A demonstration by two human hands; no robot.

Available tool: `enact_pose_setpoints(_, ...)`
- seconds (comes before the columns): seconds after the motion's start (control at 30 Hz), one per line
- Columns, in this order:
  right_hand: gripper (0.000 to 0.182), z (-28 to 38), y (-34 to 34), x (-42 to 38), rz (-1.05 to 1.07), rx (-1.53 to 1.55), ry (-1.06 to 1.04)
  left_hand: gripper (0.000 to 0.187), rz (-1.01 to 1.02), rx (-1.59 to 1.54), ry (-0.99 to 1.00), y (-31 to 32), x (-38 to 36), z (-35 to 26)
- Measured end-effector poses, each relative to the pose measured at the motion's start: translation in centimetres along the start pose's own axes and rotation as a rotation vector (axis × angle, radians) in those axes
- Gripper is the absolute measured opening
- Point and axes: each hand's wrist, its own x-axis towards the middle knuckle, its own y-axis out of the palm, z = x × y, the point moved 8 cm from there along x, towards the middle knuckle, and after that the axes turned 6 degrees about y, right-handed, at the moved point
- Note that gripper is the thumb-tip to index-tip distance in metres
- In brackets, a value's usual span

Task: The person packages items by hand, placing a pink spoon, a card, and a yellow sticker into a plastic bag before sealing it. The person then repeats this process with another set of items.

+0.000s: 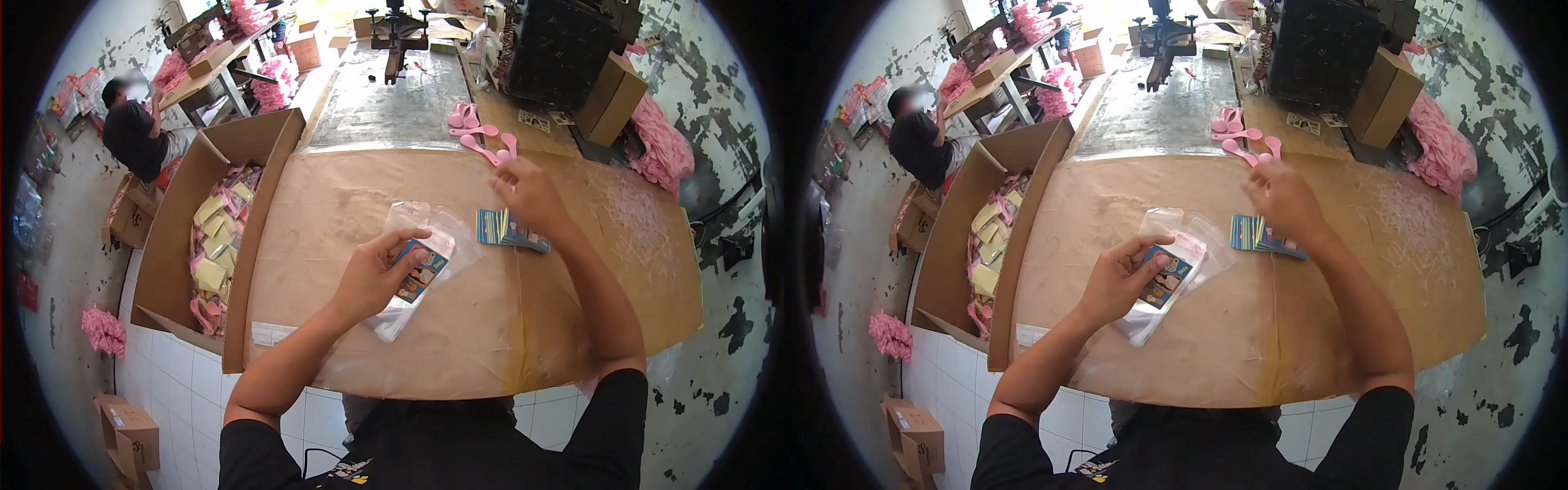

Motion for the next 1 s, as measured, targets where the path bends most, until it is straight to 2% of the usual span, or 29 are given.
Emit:
enact_pose_setpoints(0.07, 0.017, -4.7, 0.4, 2.0, -0.091, -0.265, 0.073, 0.035, 0.003, -0.028, -0.005, 0.1, 0.0, -0.4)
enact_pose_setpoints(0.17, 0.017, -6.5, 0.8, 3.0, -0.096, -0.197, 0.148, 0.034, -0.028, -0.044, 0.022, -0.4, -0.1, -1.0)
enact_pose_setpoints(0.27, 0.018, -2.1, -2.7, 1.3, -0.404, -0.299, -0.009, 0.034, -0.062, -0.029, 0.050, -0.9, -0.2, -1.5)
enact_pose_setpoints(0.37, 0.020, 4.9, -3.7, -1.3, -0.120, 0.111, -0.122, 0.035, -0.079, -0.057, 0.055, -1.1, 0.1, -1.3)
enact_pose_setpoints(0.47, 0.022, 7.0, -1.7, -2.9, 0.098, 0.343, -0.297, 0.036, -0.072, -0.072, 0.037, -1.0, 0.1, -1.2)
enact_pose_setpoints(0.63, 0.018, 8.6, -2.3, -3.3, 0.048, 0.306, -0.341, 0.036, -0.073, -0.044, 0.048, -1.0, 0.1, -0.8)
enact_pose_setpoints(0.77, 0.012, 10.0, -1.5, -4.0, 0.078, 0.238, -0.377, 0.035, -0.034, 0.057, -0.041, -0.9, 0.0, -0.7)
enact_pose_setpoints(0.87, 0.012, 9.5, -0.5, -4.1, 0.079, 0.605, -0.217, 0.035, -0.015, 0.016, -0.035, -0.7, 0.0, 0.2)
enact_pose_setpoints(0.97, 0.021, 9.4, 1.5, -4.7, 0.189, 0.753, -0.110, 0.037, 0.011, -0.119, -0.009, -0.3, 0.3, -0.1)
enact_pose_setpoints(1.0, 0.023, 10.2, 1.4, -4.9, 0.189, 0.666, -0.220, 0.037, 0.028, -0.168, 0.020, -0.2, 0.4, -0.4)
